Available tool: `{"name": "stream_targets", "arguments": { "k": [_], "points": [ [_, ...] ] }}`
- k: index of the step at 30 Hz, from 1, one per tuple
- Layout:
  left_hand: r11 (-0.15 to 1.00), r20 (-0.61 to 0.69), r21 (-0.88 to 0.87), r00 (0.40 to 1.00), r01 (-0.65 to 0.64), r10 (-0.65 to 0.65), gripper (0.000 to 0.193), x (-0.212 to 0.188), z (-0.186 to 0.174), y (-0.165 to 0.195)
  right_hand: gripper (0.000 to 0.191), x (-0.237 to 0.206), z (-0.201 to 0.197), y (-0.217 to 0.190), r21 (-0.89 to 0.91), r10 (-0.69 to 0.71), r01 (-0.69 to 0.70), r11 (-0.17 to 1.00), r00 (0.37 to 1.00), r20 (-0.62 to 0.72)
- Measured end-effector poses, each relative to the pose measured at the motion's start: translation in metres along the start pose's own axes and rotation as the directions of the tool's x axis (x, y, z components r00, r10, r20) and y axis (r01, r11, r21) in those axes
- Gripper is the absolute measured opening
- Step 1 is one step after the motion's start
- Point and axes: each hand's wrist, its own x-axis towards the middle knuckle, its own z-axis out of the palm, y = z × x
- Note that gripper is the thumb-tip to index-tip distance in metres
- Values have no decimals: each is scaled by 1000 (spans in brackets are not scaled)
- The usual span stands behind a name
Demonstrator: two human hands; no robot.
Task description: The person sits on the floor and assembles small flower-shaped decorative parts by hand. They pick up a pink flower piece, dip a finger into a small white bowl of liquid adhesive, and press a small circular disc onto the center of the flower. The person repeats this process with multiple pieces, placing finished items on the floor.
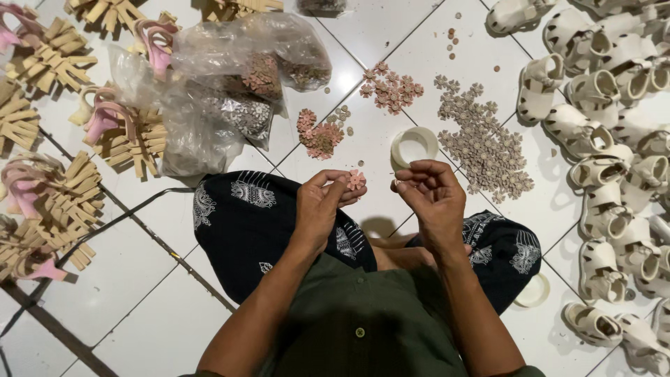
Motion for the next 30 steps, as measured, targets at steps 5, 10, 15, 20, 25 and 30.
{"name": "stream_targets", "arguments": {
  "k": [5,10,15,20,25,30],
  "points": [
    [999,52,-8,998,-37,37,23,-2,12,-6,47,-14,0,-9,-97,-16,15,995,1000,-11],
    [999,94,-21,994,-45,47,21,-6,19,-14,43,-20,4,-7,-131,-89,93,987,995,38],
    [997,121,5,990,-75,74,22,-7,21,-15,38,-22,4,-4,-118,-94,97,988,995,32],
    [995,120,31,989,-92,87,23,-9,24,-13,35,-20,3,-3,-45,-88,89,995,996,32],
    [991,117,91,989,-102,91,24,-12,27,-7,38,-24,8,-8,-235,-177,188,954,982,69],
    [983,110,154,990,-101,84,26,-14,27,-4,38,-28,17,-12,-356,-230,246,902,969,89]
  ]
}}
